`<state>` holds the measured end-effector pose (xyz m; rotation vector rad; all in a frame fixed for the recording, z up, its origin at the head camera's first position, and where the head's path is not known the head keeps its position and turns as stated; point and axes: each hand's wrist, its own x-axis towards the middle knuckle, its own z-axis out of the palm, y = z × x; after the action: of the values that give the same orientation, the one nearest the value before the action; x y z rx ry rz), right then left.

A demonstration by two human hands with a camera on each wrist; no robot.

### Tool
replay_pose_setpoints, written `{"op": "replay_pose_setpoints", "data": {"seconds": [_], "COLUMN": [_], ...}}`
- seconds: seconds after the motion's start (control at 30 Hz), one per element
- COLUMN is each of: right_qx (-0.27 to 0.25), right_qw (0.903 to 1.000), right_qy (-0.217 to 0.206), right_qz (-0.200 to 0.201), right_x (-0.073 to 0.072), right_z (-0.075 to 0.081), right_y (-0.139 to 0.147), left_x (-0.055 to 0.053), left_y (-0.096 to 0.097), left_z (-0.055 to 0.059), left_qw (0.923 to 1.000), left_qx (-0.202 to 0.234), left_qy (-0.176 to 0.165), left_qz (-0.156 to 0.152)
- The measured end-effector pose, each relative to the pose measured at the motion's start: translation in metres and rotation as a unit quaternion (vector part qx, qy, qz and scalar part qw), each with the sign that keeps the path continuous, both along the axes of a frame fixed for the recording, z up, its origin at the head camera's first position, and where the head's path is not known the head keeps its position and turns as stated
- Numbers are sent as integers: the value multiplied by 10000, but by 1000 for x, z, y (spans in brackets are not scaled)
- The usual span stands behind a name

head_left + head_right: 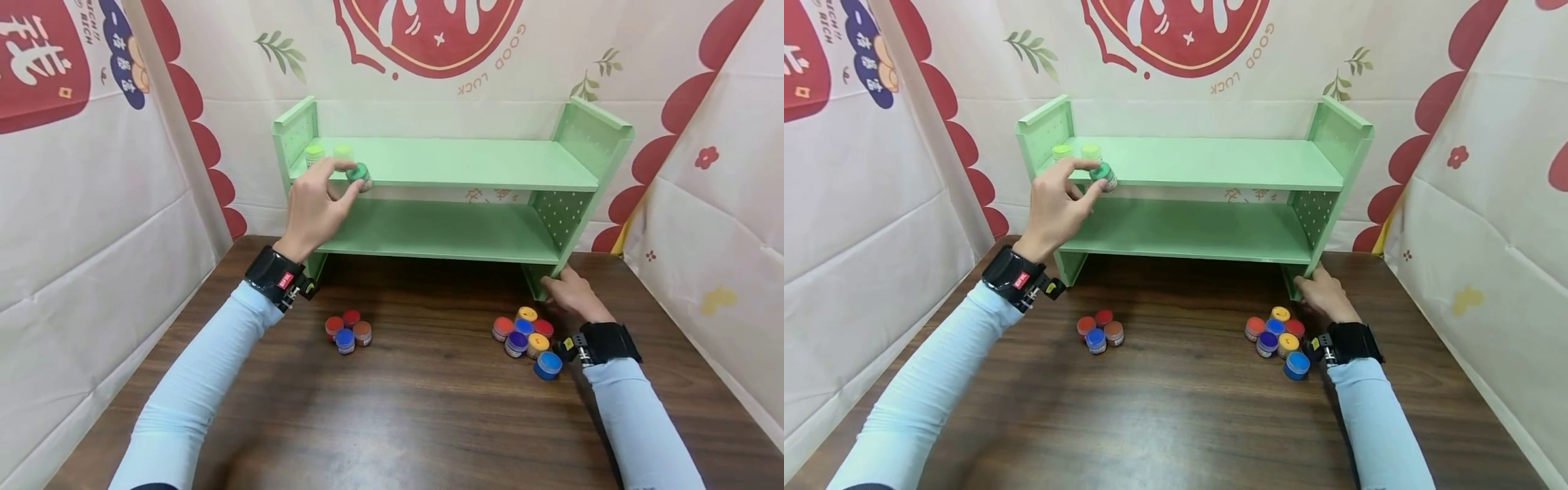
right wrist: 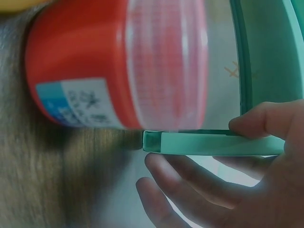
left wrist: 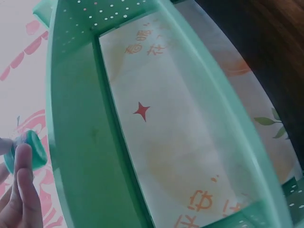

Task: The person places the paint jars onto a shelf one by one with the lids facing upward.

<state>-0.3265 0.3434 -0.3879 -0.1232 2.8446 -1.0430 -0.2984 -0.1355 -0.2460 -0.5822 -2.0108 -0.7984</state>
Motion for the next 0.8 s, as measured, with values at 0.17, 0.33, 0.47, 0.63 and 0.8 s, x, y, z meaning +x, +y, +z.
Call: {"op": "replay_pose_setpoints", "data": {"seconds": [0.17,0.33,0.47,0.63,0.8], "right_qx": [30,12,-35,-40,116], "right_qw": [10000,10000,10000,10000,9997], "right_qy": [45,62,32,-51,176], "right_qz": [-21,-31,-59,-74,-103], "right_x": [0,1,2,1,0], "right_z": [-1,-2,-4,-4,-4], "right_y": [0,0,-1,-2,0], "left_x": [-11,-23,-31,-35,-39], "left_y": [7,14,18,20,22], "left_z": [15,23,24,26,31], "left_qw": [9998,9980,9950,9912,9874], "left_qx": [36,-341,-556,-610,-749], "left_qy": [-144,-393,-638,-895,-1114], "left_qz": [110,356,533,760,838]}}
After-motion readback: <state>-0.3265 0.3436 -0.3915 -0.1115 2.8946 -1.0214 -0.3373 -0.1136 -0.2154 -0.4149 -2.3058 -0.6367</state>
